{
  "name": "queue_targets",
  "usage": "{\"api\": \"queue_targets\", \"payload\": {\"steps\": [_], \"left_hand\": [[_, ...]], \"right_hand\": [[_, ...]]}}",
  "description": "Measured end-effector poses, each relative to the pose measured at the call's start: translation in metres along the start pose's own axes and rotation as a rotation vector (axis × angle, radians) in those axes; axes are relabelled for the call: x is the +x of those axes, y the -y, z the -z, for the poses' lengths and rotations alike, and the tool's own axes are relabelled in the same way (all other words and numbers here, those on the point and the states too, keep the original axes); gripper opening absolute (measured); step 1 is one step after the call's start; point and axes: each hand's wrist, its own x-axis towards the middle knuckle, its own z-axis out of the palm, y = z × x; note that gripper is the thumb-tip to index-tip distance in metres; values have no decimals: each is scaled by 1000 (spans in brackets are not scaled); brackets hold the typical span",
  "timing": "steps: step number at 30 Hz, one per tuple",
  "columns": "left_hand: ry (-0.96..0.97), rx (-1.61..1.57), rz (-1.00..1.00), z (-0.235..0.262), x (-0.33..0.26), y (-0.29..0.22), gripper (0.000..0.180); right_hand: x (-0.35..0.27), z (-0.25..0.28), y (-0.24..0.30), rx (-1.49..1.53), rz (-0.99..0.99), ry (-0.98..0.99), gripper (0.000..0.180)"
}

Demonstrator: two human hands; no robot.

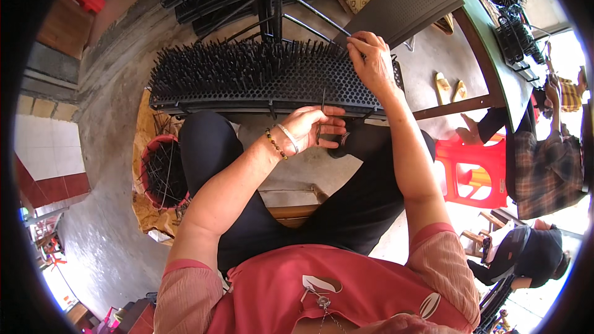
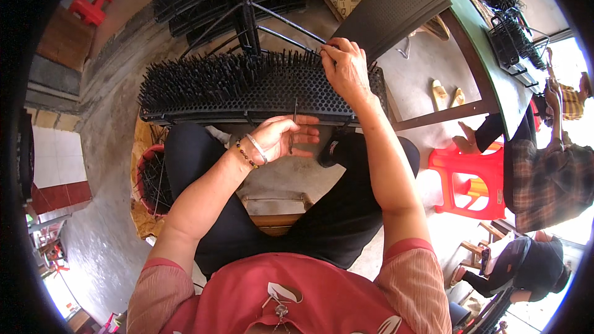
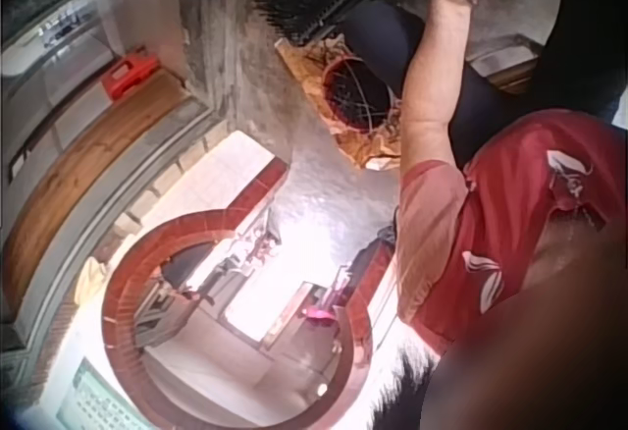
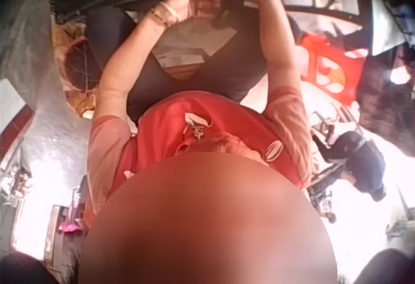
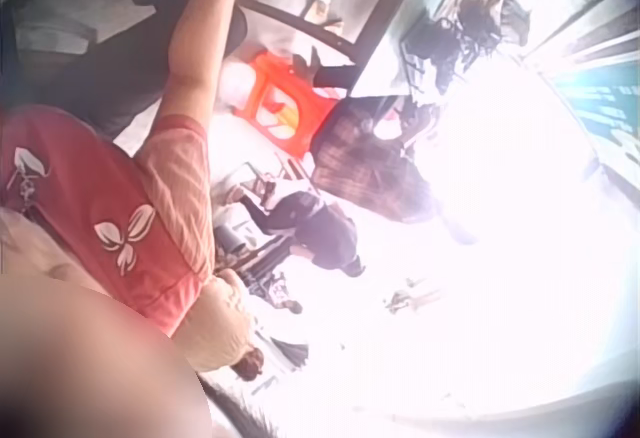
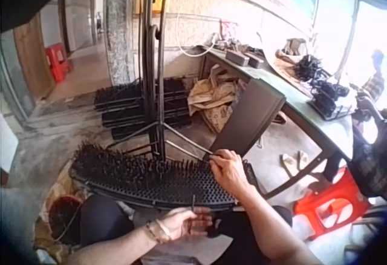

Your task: Inserting thin metal spikes into a plastic base strip to create bird deterrents.

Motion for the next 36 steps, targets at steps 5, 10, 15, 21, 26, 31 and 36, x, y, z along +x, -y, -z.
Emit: {"api": "queue_targets", "payload": {"steps": [5,10,15,21,26,31,36], "left_hand": [[9,-4,-2,-1,0,0,36],[19,-11,-9,1,1,2,36],[-12,7,-4,-1,1,2,36],[-22,20,-6,-3,0,1,36],[-23,28,-4,-2,1,2,35],[-20,39,-1,-2,2,2,35],[-13,41,-6,-2,1,2,36]], "right_hand": [[-1,0,-2,13,-10,7,18],[0,0,2,-79,-33,-43,18],[3,2,0,44,-93,-26,17],[6,1,12,218,-240,-26,16],[7,-8,7,168,-335,-105,15],[7,-12,6,182,-279,-102,14],[6,-8,5,169,-194,-76,14]]}}
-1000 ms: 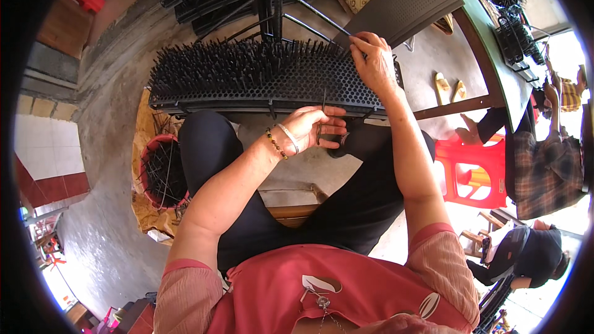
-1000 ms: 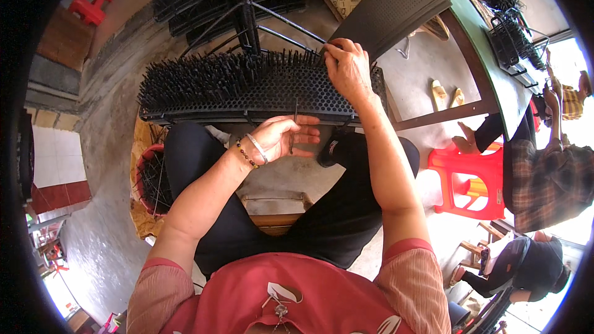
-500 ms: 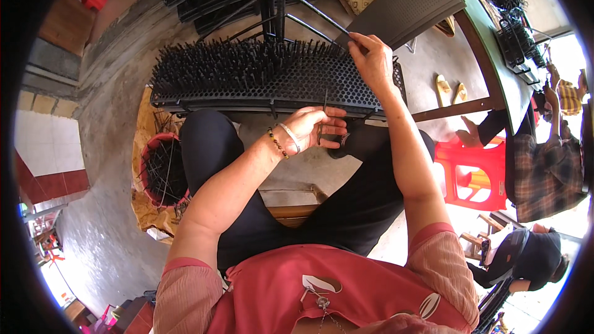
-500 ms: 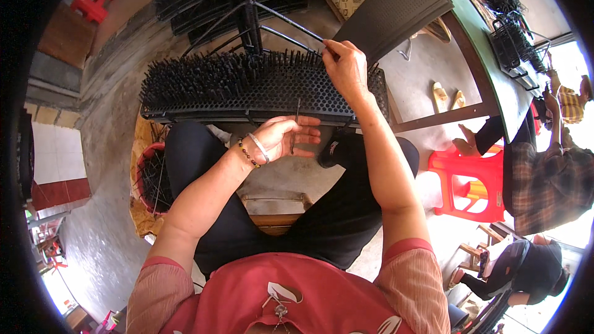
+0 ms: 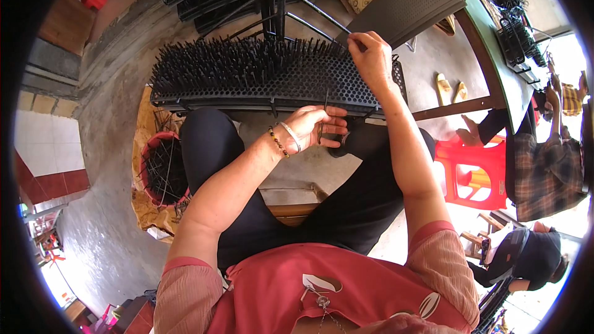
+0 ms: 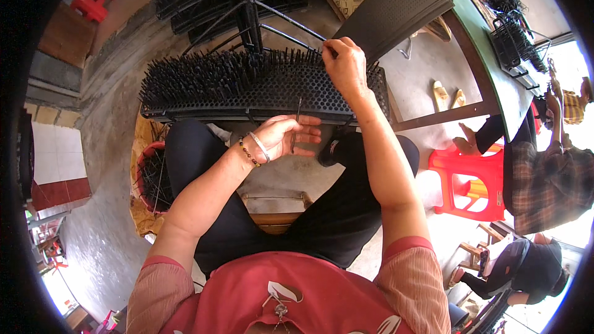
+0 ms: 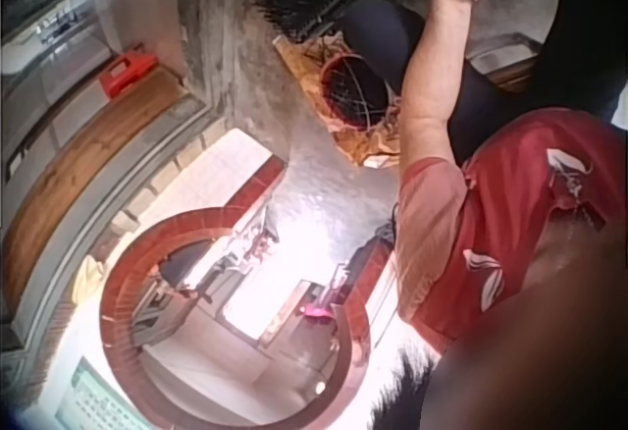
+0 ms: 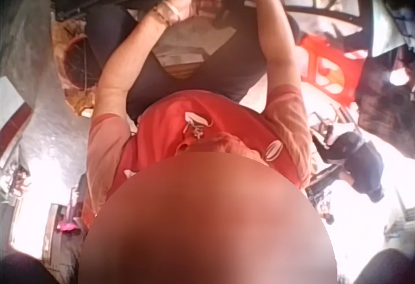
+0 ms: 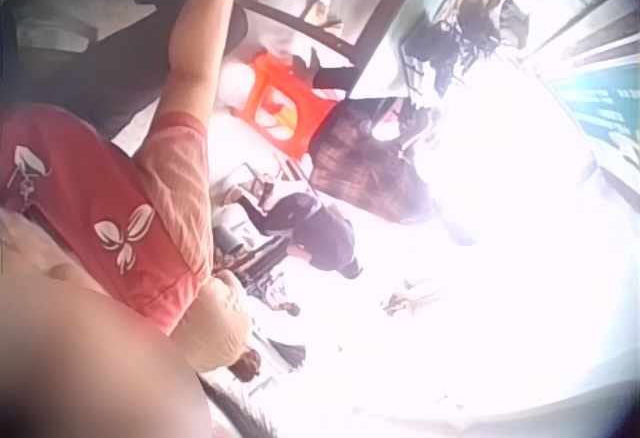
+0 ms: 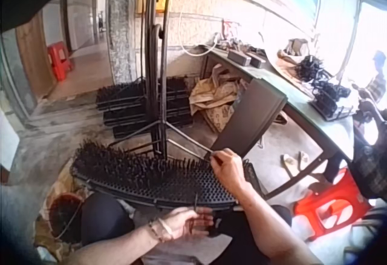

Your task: Inserting thin metal spikes into a plastic base strip to create bird deterrents.

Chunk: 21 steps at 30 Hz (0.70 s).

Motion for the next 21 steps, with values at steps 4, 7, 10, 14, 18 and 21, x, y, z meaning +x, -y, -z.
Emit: {"api": "queue_targets", "payload": {"steps": [4,7,10,14,18,21], "left_hand": [[6,-8,-6,1,0,1,36],[-8,1,2,-1,0,0,36],[4,0,-5,-1,-1,1,36],[-3,5,14,-1,1,1,36],[-21,55,30,-4,-1,-2,36],[-18,50,35,-2,-1,-1,36]], "right_hand": [[3,10,1,-60,61,69,13],[2,19,3,-15,25,130,14],[1,22,1,3,-36,132,14],[1,22,-2,63,-50,98,15],[2,20,-6,48,-71,58,14],[1,18,-6,70,13,82,14]]}}
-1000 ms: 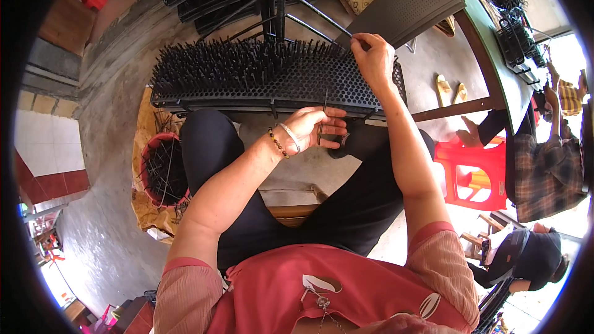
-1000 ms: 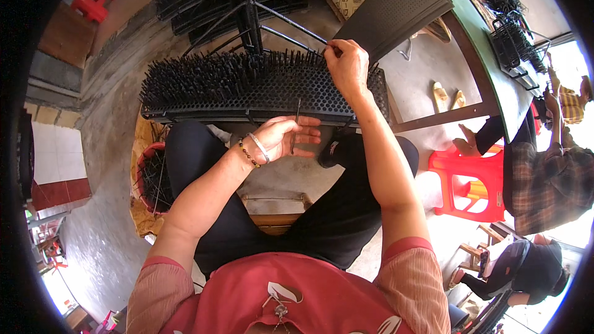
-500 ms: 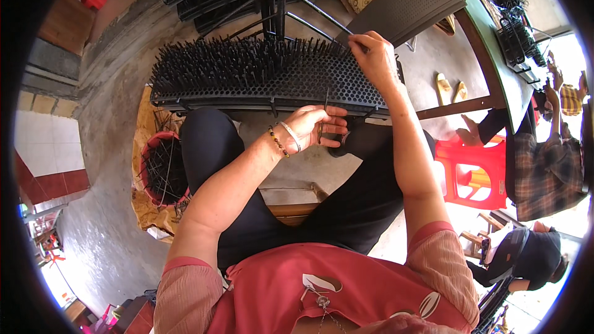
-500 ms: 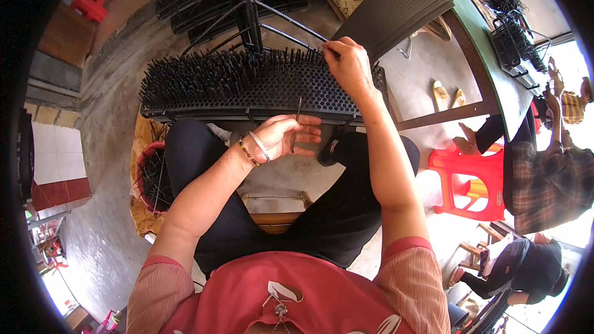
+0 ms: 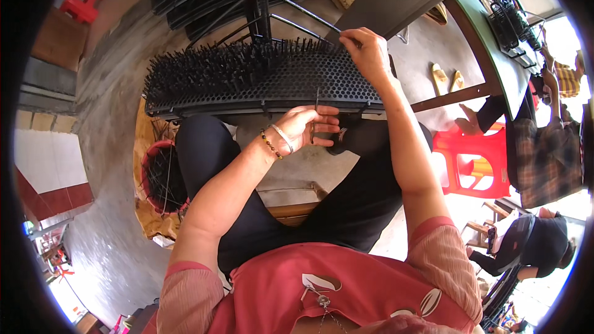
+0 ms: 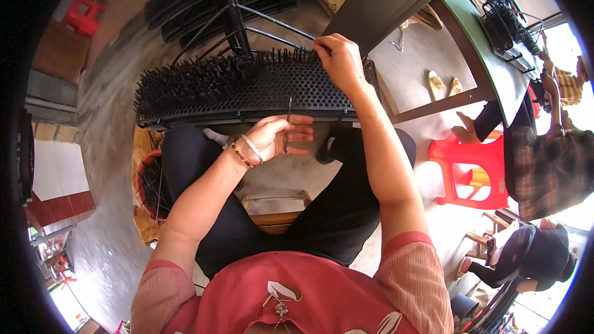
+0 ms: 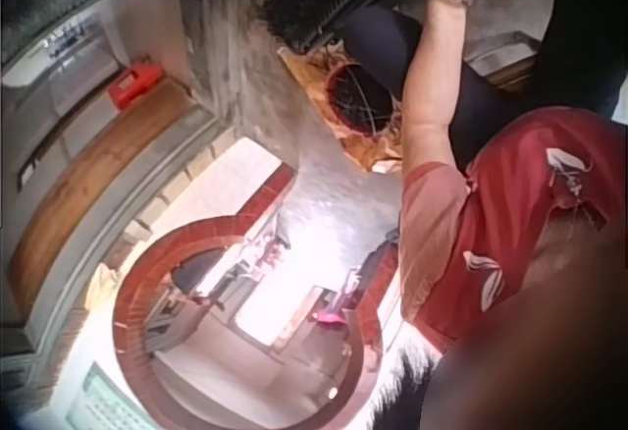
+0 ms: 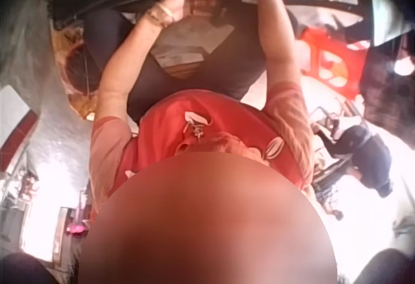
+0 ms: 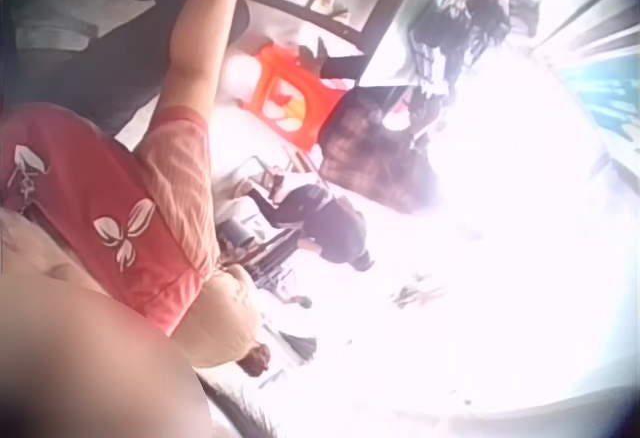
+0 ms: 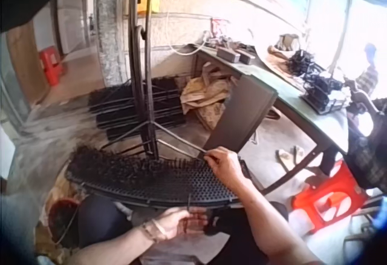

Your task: Inserting thin metal spikes into a plastic base strip to create bird deterrents.

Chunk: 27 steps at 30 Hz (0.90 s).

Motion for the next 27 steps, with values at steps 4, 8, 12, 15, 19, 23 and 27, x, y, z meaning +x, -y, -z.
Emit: {"api": "queue_targets", "payload": {"steps": [4,8,12,15,19,23,27], "left_hand": [[10,-3,-1,-1,1,0,37],[42,-5,-1,3,3,3,36],[39,-9,4,4,4,3,36],[30,-7,9,3,4,2,36],[30,-5,16,3,5,4,35],[23,-11,30,4,7,5,34],[19,13,23,0,7,3,34]], "right_hand": [[0,1,-2,5,67,97,14],[2,1,-8,-72,62,64,15],[5,-3,-5,-14,4,51,14],[7,-1,0,49,15,115,14],[10,-2,-1,49,109,151,12],[10,-6,-2,22,148,149,13],[9,-1,-9,8,104,134,15]]}}
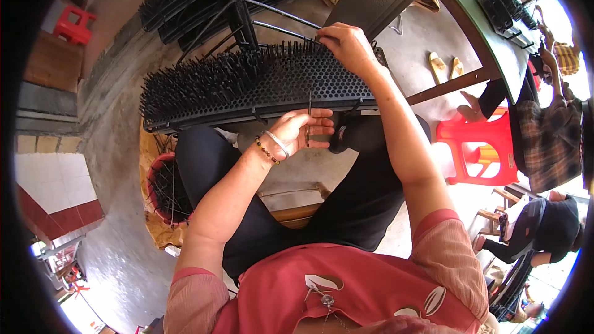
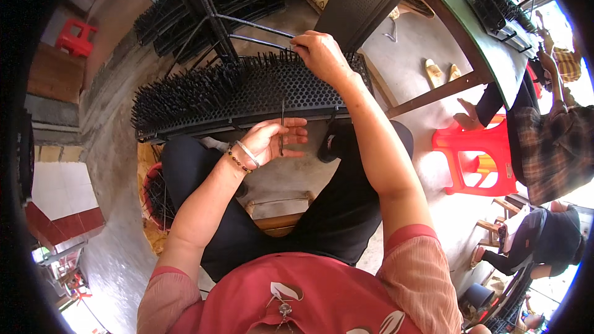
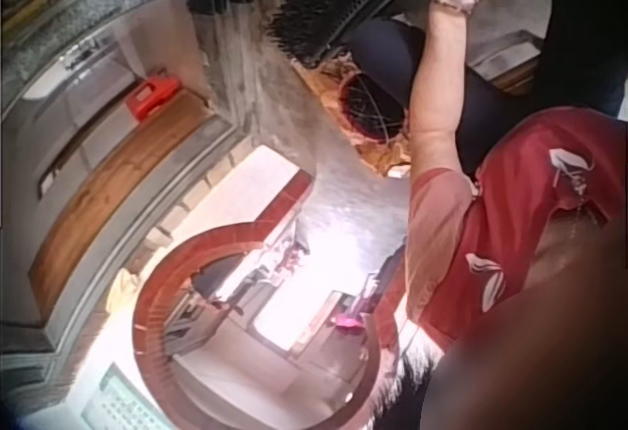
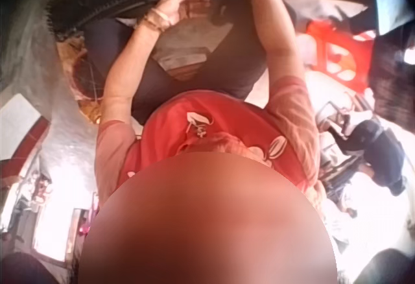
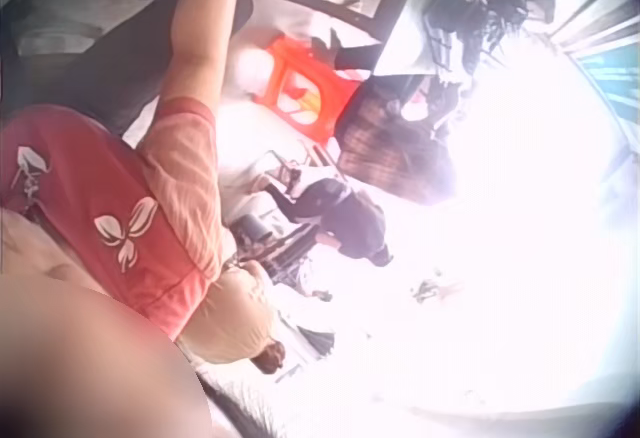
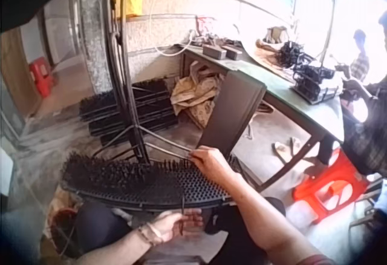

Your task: Inserting thin metal spikes into a plastic base strip to create bird deterrents.

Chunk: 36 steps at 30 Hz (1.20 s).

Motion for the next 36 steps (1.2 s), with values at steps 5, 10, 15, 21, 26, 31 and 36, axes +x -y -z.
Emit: {"api": "queue_targets", "payload": {"steps": [5,10,15,21,26,31,36], "left_hand": [[15,-2,-15,2,-2,0,35],[11,2,-19,2,-3,-1,35],[4,3,-16,1,-4,-1,35],[12,5,-14,2,-2,1,34],[-1,8,-8,1,-2,0,34],[-10,20,-7,1,-3,0,34],[7,4,-7,0,-3,0,34]], "right_hand": [[-2,-2,7,9,-19,-6,15],[-4,-3,11,-15,4,-34,15],[-5,0,10,-64,-39,-59,13],[-6,-1,11,-15,-121,-64,12],[-4,-1,16,-81,-34,-113,10],[-6,1,19,-92,11,-88,11],[-7,-3,13,-59,-28,-92,14]]}}
